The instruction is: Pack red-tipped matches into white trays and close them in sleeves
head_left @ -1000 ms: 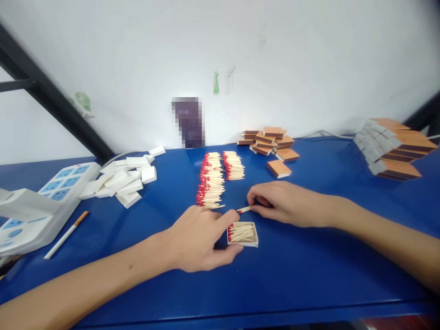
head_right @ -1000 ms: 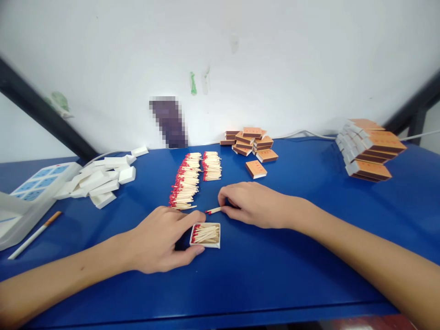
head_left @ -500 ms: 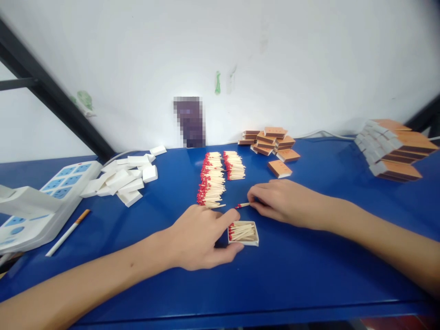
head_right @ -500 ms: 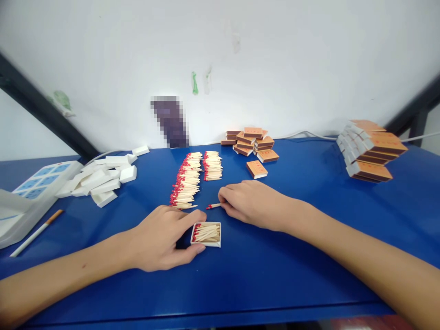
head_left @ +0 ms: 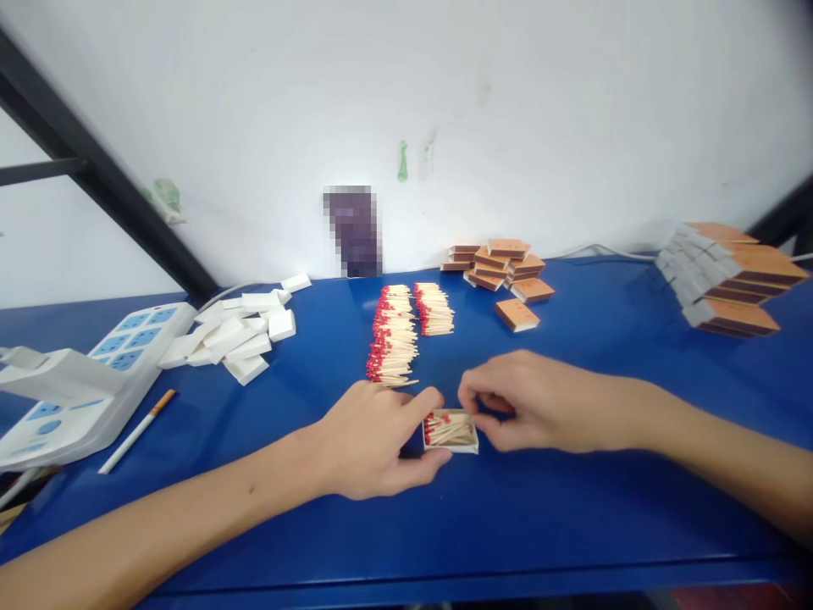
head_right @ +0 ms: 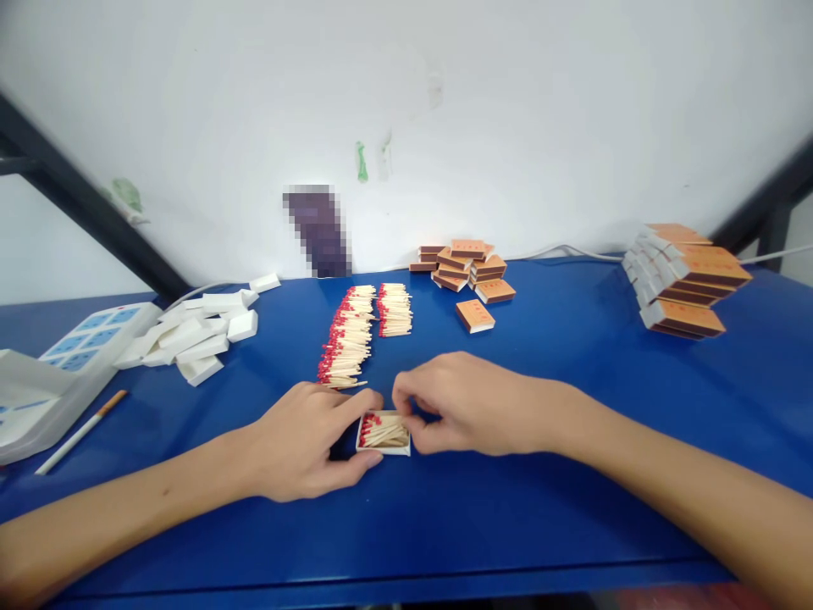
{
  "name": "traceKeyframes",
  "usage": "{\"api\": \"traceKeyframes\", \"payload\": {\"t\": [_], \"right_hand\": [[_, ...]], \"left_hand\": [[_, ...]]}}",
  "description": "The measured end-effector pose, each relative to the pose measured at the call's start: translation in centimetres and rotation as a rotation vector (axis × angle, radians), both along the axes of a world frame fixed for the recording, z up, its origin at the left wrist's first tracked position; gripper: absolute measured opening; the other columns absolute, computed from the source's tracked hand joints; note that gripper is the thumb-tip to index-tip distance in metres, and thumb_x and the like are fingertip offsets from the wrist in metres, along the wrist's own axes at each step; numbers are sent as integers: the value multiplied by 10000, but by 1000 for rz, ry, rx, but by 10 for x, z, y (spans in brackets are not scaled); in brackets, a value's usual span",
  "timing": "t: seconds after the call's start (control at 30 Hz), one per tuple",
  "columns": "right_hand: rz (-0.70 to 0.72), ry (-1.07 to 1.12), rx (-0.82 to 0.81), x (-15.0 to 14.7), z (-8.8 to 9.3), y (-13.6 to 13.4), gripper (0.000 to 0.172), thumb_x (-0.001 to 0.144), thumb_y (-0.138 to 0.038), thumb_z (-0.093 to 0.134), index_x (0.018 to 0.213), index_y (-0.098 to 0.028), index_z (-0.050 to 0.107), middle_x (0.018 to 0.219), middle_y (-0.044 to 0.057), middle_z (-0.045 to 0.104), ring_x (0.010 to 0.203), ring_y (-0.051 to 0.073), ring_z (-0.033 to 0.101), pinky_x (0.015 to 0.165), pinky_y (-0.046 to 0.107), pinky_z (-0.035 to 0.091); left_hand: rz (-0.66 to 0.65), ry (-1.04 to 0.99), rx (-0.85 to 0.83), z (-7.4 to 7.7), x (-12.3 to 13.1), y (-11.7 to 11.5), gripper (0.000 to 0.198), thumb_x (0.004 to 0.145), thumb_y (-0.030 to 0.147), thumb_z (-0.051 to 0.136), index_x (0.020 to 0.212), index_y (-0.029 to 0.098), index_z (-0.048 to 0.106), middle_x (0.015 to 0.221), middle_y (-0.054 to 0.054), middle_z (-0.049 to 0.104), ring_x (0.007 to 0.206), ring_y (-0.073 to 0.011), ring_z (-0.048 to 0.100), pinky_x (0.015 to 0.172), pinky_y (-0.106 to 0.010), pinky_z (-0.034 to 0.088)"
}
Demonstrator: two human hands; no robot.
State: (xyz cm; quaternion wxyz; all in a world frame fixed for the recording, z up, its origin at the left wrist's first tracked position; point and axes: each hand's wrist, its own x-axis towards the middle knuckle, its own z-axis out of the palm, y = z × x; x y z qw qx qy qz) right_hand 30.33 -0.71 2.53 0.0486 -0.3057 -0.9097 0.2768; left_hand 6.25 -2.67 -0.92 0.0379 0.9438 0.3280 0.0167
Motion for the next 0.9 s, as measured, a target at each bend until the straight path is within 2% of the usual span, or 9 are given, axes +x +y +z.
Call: {"api": "traceKeyframes", "payload": {"t": [0.1,0.27,0.4,0.57,0.73,0.9], "right_hand": [[39,-22,-32,-7,-3,-5,79,780,-151,606,753,-196,547,659,-53,538,595,96,443,579,229,321],[18,19,-84,-8,-6,-5,106,855,-227,601,758,-193,574,659,-50,559,575,85,472,556,226,333],[27,67,-72,-6,-7,-4,196,900,-328,603,766,-186,596,675,-34,596,588,91,494,563,234,348],[65,105,-67,-5,-10,-4,113,889,-216,585,786,-179,614,692,-32,603,596,86,510,591,228,373],[34,124,-51,-8,-13,-5,200,914,-331,604,781,-182,616,680,-30,601,595,90,502,583,229,364],[13,153,-1,-8,-15,-5,213,914,-346,595,775,-185,590,672,-29,570,599,98,481,580,230,354]], "left_hand": [[9,4,-11,1,0,-1,336,923,529,453,1060,223,471,729,3,660,618,-215,636,512,-286,393],[9,3,-20,1,0,-1,339,922,521,458,1092,228,465,746,3,669,643,-227,651,529,-300,417],[5,-5,-25,0,0,0,338,925,525,464,1081,225,464,760,-2,678,657,-222,658,533,-292,416],[4,-6,-23,0,0,0,342,928,528,461,1078,221,467,751,-1,674,651,-224,658,523,-292,405],[1,-1,-36,1,0,-1,341,930,526,458,1086,223,469,774,-5,682,680,-235,668,539,-306,422],[6,-7,-40,2,0,0,342,925,526,470,1072,218,480,775,-11,685,684,-228,668,554,-304,435]]}}
